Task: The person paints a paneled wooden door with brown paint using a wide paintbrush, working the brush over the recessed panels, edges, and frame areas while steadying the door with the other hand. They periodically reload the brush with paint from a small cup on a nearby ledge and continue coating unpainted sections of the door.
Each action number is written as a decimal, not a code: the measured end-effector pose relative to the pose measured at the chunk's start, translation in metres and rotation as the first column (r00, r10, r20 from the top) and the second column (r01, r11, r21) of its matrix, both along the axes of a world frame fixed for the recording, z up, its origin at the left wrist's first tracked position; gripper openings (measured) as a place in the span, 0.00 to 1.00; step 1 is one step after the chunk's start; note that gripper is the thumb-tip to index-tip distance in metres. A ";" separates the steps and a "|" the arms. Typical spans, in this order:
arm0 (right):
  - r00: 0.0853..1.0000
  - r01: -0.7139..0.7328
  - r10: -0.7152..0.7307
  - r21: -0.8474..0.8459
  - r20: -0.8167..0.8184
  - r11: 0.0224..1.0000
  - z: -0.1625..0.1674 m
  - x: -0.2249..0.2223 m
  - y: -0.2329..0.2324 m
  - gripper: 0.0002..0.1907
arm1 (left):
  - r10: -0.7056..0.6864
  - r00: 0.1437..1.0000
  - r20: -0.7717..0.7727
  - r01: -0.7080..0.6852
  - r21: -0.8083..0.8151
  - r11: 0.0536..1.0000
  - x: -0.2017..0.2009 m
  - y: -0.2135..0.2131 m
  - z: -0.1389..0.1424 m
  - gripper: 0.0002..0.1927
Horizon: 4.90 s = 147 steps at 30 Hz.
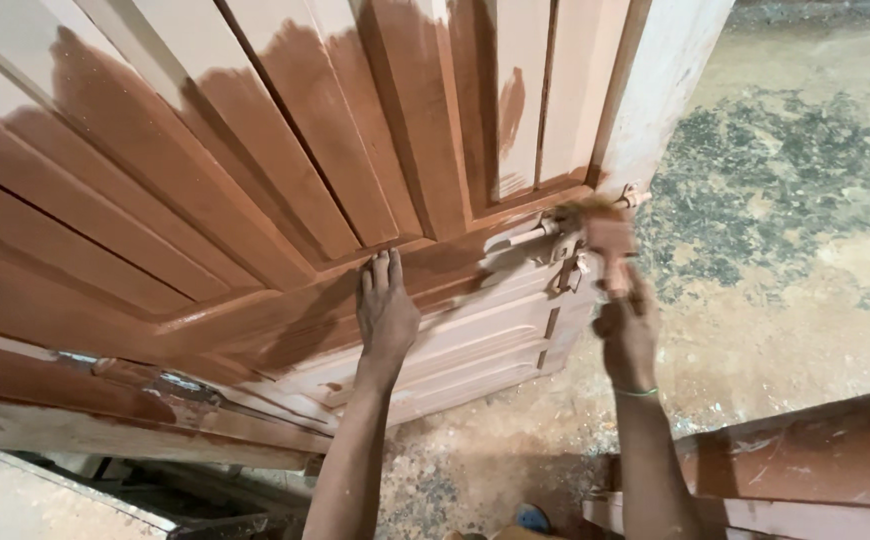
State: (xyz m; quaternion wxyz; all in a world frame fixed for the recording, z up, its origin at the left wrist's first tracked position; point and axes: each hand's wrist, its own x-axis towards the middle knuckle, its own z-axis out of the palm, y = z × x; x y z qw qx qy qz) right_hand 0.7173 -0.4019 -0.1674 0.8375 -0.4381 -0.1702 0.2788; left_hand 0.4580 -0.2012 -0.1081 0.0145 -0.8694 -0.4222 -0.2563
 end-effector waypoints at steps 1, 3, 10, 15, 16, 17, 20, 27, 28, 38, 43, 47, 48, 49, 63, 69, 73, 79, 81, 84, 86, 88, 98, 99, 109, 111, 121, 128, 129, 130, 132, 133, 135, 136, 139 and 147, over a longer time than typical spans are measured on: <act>0.991 0.129 -0.129 0.028 0.024 0.991 0.003 0.007 -0.002 0.29 | -0.002 1.000 0.000 0.002 0.009 1.000 0.000 0.000 0.000 0.37; 0.976 0.220 -0.220 0.001 0.006 0.976 0.007 0.007 -0.001 0.28 | -0.007 1.000 -0.007 0.007 0.020 1.000 -0.001 0.000 0.000 0.36; 0.872 -0.362 0.433 -0.293 0.229 0.885 0.003 -0.079 0.020 0.29 | -0.044 0.999 -0.019 0.044 0.026 0.999 -0.006 0.003 0.005 0.34; 0.789 -0.573 0.596 -0.172 0.148 0.801 -0.004 -0.080 0.009 0.27 | -0.073 0.997 0.028 0.072 0.015 0.997 -0.006 0.003 0.009 0.35; 0.854 -0.485 0.505 -0.160 0.126 0.860 -0.005 -0.070 0.008 0.27 | -0.054 0.999 -0.004 0.054 0.028 0.998 -0.006 0.003 0.008 0.35; 0.908 -0.388 0.405 -0.150 0.105 0.909 -0.006 -0.057 0.007 0.27 | -0.035 0.999 -0.035 0.036 0.042 0.998 -0.006 0.002 0.008 0.35; 0.999 -0.018 0.021 -0.101 0.033 0.995 -0.010 -0.015 0.000 0.28 | -0.069 0.998 0.005 0.069 0.031 0.997 -0.007 0.003 0.006 0.34; 0.988 0.029 -0.010 -0.122 0.153 0.992 -0.020 -0.014 0.007 0.28 | 0.005 1.000 0.004 -0.005 -0.023 1.000 0.000 0.003 0.001 0.36; 0.960 -0.061 0.119 -0.225 0.254 0.972 -0.021 -0.026 0.007 0.29 | 0.013 1.000 0.005 -0.013 -0.027 1.000 -0.001 0.001 -0.001 0.36; 0.905 -0.299 0.328 -0.145 0.271 0.943 -0.019 -0.057 -0.010 0.15 | 0.047 0.997 0.069 -0.048 0.010 0.999 0.005 -0.005 -0.008 0.34; 0.939 0.092 -0.123 0.110 0.321 0.990 0.007 -0.031 -0.028 0.08 | 0.073 0.993 0.091 -0.074 0.011 0.997 0.009 -0.011 -0.007 0.33; 0.796 0.229 -0.297 0.191 0.528 0.955 0.034 -0.029 -0.027 0.08 | 0.061 0.995 0.077 -0.066 0.062 0.996 0.009 -0.010 -0.005 0.34; 0.743 0.249 -0.321 0.203 0.587 0.947 0.038 -0.029 -0.024 0.08 | 0.060 0.996 0.071 -0.064 0.052 0.997 0.008 -0.010 -0.004 0.34; 0.685 0.266 -0.342 0.216 0.643 0.939 0.042 -0.030 -0.020 0.08 | 0.059 0.996 0.067 -0.061 0.042 0.997 0.008 -0.010 -0.004 0.35; 0.624 0.290 -0.001 -0.231 0.781 0.929 0.034 -0.016 0.017 0.13 | 0.059 0.997 0.054 -0.061 0.024 0.998 0.006 -0.004 -0.007 0.34; 0.877 0.275 -0.313 0.153 0.365 0.949 0.014 -0.001 0.011 0.12 | 0.037 0.998 0.057 -0.038 0.022 0.999 0.003 -0.006 -0.005 0.35; 0.879 0.330 -0.370 0.175 0.301 0.928 0.006 0.018 0.035 0.15 | 0.030 0.998 0.058 -0.031 0.011 0.999 0.003 -0.006 -0.003 0.35; 0.869 -0.046 0.113 -0.150 0.482 0.988 0.001 -0.034 0.066 0.17 | 0.051 0.999 0.013 -0.051 0.001 0.999 0.002 -0.002 -0.005 0.36; 0.865 -0.243 0.297 -0.180 0.404 0.953 -0.001 -0.053 0.061 0.16 | 0.049 0.999 0.012 -0.049 -0.010 0.999 0.003 -0.002 -0.006 0.36; 0.892 -0.333 0.349 -0.106 0.287 0.937 0.004 -0.058 0.058 0.15 | 0.045 0.999 0.019 -0.045 0.005 0.999 0.003 -0.002 -0.006 0.36; 0.922 -0.152 0.168 -0.074 0.350 0.986 0.012 -0.040 0.058 0.15 | 0.053 0.999 0.001 -0.053 -0.001 0.999 0.003 -0.003 -0.004 0.36; 0.882 0.072 -0.042 -0.046 0.469 0.996 0.019 -0.012 0.056 0.21 | 0.042 0.999 0.015 -0.042 -0.033 0.999 0.002 -0.004 -0.003 0.36; 0.925 0.189 -0.164 -0.040 0.343 0.981 0.007 -0.029 0.075 0.16 | 0.033 0.999 0.015 -0.034 0.024 0.999 0.003 -0.003 -0.005 0.36; 0.880 0.169 -0.089 -0.131 0.467 0.977 0.004 -0.049 0.079 0.15 | 0.031 0.999 0.007 -0.032 0.012 0.999 0.003 -0.003 -0.004 0.37; 0.738 0.151 0.124 -0.341 0.664 0.928 0.015 -0.087 0.070 0.11 | 0.009 1.000 0.013 -0.009 0.000 1.000 0.000 -0.004 -0.001 0.37; 0.549 0.358 -0.188 -0.027 0.814 0.933 0.018 -0.077 0.055 0.10 | 0.005 1.000 0.022 -0.005 0.015 1.000 0.001 -0.002 -0.001 0.37; 0.379 0.225 0.217 -0.317 0.900 0.921 -0.012 -0.098 0.066 0.19 | -0.011 0.999 0.035 0.010 0.024 1.000 0.000 -0.002 -0.005 0.35; 0.312 0.150 0.267 -0.325 0.912 0.934 -0.001 -0.093 0.054 0.19 | -0.004 0.999 0.033 0.003 0.030 1.000 -0.001 -0.002 -0.005 0.35; 0.324 0.154 0.243 -0.304 0.914 0.940 0.007 -0.092 0.052 0.16 | -0.001 1.000 0.028 0.000 0.013 1.000 -0.002 -0.003 -0.005 0.35; 0.301 0.167 0.162 -0.219 0.940 0.961 0.015 -0.090 0.050 0.17 | 0.002 1.000 0.024 -0.002 -0.001 1.000 -0.002 -0.003 -0.005 0.36; 0.248 0.182 -0.006 -0.040 0.969 0.982 0.029 -0.086 0.047 0.19 | -0.002 1.000 0.031 0.002 -0.008 1.000 -0.001 -0.003 -0.004 0.36; 0.232 0.175 -0.079 0.038 0.970 0.984 0.033 -0.085 0.046 0.19 | -0.010 0.999 0.036 0.011 -0.003 1.000 -0.001 -0.003 -0.004 0.37; 0.195 0.154 -0.231 0.203 0.953 0.967 0.034 -0.083 0.046 0.19 | -0.018 0.999 0.047 0.017 0.005 1.000 -0.001 -0.002 -0.003 0.37; 0.192 0.168 -0.195 0.164 0.962 0.972 0.031 -0.082 0.047 0.18 | -0.016 0.999 0.048 0.016 0.002 1.000 -0.001 -0.002 -0.003 0.36; 0.222 0.195 0.002 -0.046 0.975 0.980 0.012 -0.077 0.056 0.17 | -0.008 0.999 0.038 0.008 0.004 1.000 -0.001 -0.002 -0.004 0.36; 0.270 0.072 0.366 -0.398 0.890 0.915 -0.015 -0.081 0.045 0.18 | -0.024 0.999 0.045 0.023 0.035 0.999 -0.002 -0.002 -0.005 0.35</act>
